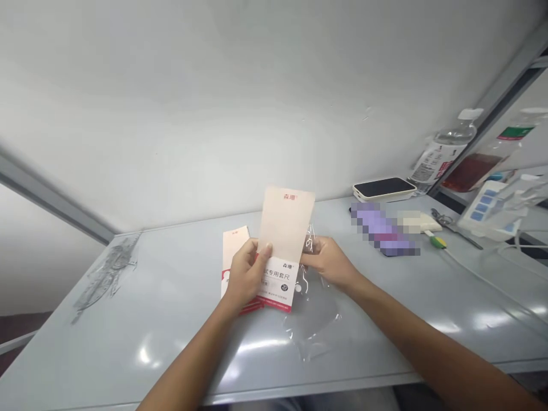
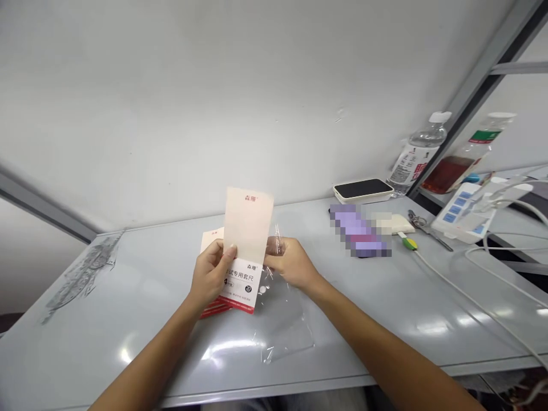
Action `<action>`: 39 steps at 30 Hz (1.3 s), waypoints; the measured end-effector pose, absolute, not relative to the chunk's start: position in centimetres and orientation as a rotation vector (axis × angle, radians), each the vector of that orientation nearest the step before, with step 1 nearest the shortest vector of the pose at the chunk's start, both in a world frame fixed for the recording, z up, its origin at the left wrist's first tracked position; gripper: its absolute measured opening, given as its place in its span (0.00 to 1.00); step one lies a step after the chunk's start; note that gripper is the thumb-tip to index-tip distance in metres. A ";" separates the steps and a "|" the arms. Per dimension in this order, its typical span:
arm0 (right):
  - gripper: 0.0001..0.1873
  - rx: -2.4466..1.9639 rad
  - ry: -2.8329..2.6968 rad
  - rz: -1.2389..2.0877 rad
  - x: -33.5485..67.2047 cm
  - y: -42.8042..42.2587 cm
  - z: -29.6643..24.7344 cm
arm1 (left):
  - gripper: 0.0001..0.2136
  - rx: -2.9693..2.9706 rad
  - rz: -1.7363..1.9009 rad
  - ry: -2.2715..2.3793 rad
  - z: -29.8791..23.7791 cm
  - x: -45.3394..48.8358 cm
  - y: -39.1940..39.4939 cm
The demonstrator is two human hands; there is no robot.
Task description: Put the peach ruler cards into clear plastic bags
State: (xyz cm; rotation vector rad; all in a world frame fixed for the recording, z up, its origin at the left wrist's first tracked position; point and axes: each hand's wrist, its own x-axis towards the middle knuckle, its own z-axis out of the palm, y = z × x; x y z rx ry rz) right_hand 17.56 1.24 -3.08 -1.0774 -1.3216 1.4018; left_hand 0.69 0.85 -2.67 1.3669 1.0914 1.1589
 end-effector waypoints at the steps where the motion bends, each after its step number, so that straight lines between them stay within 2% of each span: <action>1: 0.08 -1.094 -1.317 1.392 17.5 1.2 -3.1 | 0.11 1.343 1.186 1.097 -2.7 0.6 1.0; 5: 0.19 -1.104 -1.258 1.442 17.3 1.0 -3.2 | 0.14 1.225 1.208 1.128 -2.8 0.3 1.5; 13: 0.28 -1.095 -1.189 1.573 17.0 0.6 -3.6 | 0.13 1.058 1.385 1.185 -2.7 -0.1 1.8; 15: 0.24 -1.104 -1.202 1.604 16.9 0.5 -3.8 | 0.13 1.051 1.420 1.198 -2.6 -0.1 1.8; 18: 0.12 -1.114 -1.286 1.597 16.8 0.5 -4.0 | 0.13 1.061 1.395 1.197 -2.4 -0.1 1.8; 20: 0.10 -1.115 -1.332 1.583 16.7 0.6 -4.0 | 0.12 1.074 1.390 1.213 -2.4 -0.1 1.8; 28: 0.13 -1.063 -1.406 1.600 17.1 0.8 -3.6 | 0.11 1.195 1.446 1.305 -2.1 -0.2 1.8; 34: 0.25 -0.894 -1.340 1.720 17.9 0.9 -3.4 | 0.13 1.240 1.591 1.445 -1.4 -0.6 1.9; 39: 0.24 -0.898 -1.266 1.714 17.9 0.9 -3.5 | 0.13 1.239 1.616 1.439 -1.4 -0.6 2.0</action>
